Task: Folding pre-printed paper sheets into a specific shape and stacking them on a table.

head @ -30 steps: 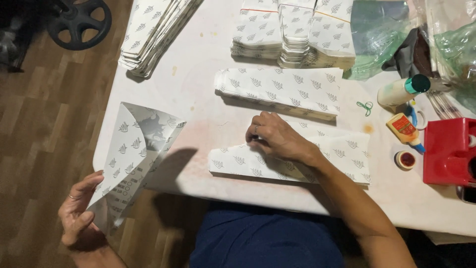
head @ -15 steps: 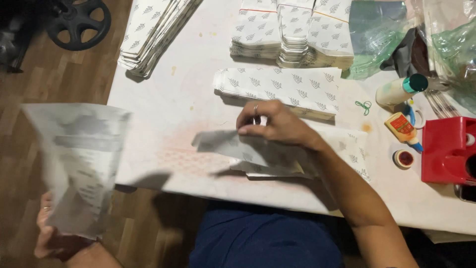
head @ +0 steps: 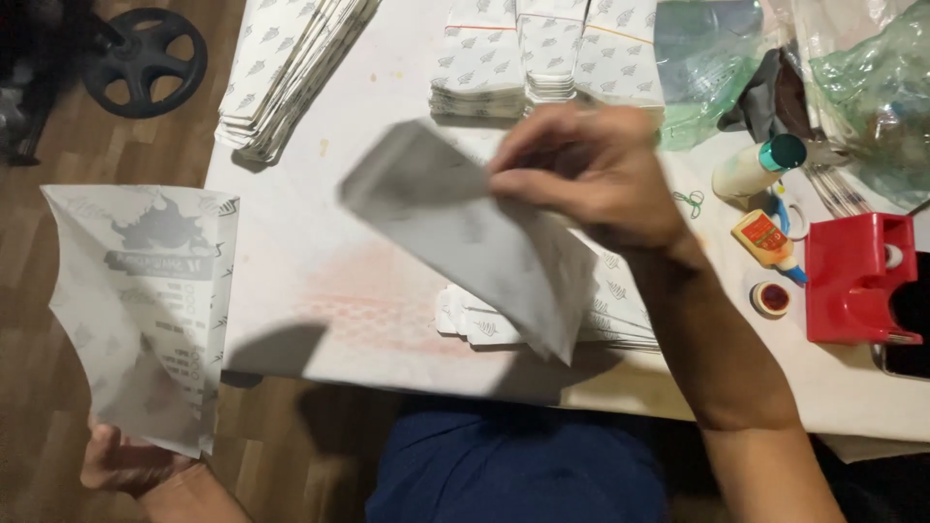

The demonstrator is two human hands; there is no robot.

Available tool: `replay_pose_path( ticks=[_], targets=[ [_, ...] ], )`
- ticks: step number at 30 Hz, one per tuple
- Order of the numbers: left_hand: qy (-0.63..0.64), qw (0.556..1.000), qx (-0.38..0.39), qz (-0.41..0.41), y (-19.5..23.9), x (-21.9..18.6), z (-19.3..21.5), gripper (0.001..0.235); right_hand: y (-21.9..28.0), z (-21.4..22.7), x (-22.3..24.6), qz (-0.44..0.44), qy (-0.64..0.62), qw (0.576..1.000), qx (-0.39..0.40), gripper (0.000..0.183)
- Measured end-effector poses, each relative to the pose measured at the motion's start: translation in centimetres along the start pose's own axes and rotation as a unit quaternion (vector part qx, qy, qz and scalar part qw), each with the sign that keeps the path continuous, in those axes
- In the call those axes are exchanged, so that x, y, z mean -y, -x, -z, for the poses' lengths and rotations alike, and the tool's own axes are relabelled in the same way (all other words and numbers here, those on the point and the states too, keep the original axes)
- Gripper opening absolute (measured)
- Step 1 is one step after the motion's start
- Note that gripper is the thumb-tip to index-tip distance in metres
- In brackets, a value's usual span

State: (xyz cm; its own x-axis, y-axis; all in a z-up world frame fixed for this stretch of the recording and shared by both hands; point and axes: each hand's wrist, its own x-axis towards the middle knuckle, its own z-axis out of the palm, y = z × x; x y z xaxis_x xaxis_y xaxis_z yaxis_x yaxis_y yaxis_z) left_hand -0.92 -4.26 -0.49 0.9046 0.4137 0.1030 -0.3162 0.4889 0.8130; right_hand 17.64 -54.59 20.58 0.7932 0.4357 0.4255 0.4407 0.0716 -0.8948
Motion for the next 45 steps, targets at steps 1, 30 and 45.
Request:
replay_pose_path(
  ticks=[1, 30, 45],
  targets=[
    [0.001, 1.0, 0.003, 0.0, -0.2, 0.3, 0.4, 0.056, -0.5, -0.2, 0.2, 0.001, 0.002, 1.0, -0.002, 0.014],
    [0.086, 0.995, -0.038, 0.039, 0.2, 1.4, -2.6, 0.053, -0.3, -5.7, -12.9, -0.178, 0.171, 0.953, -0.177, 0.009],
    [0.111, 0.992, -0.007, 0.056, 0.3, 1.2, -4.7, 0.077, -0.9, -11.5, -17.0, -0.103, 0.419, 0.893, 0.125, 0.046]
  ],
)
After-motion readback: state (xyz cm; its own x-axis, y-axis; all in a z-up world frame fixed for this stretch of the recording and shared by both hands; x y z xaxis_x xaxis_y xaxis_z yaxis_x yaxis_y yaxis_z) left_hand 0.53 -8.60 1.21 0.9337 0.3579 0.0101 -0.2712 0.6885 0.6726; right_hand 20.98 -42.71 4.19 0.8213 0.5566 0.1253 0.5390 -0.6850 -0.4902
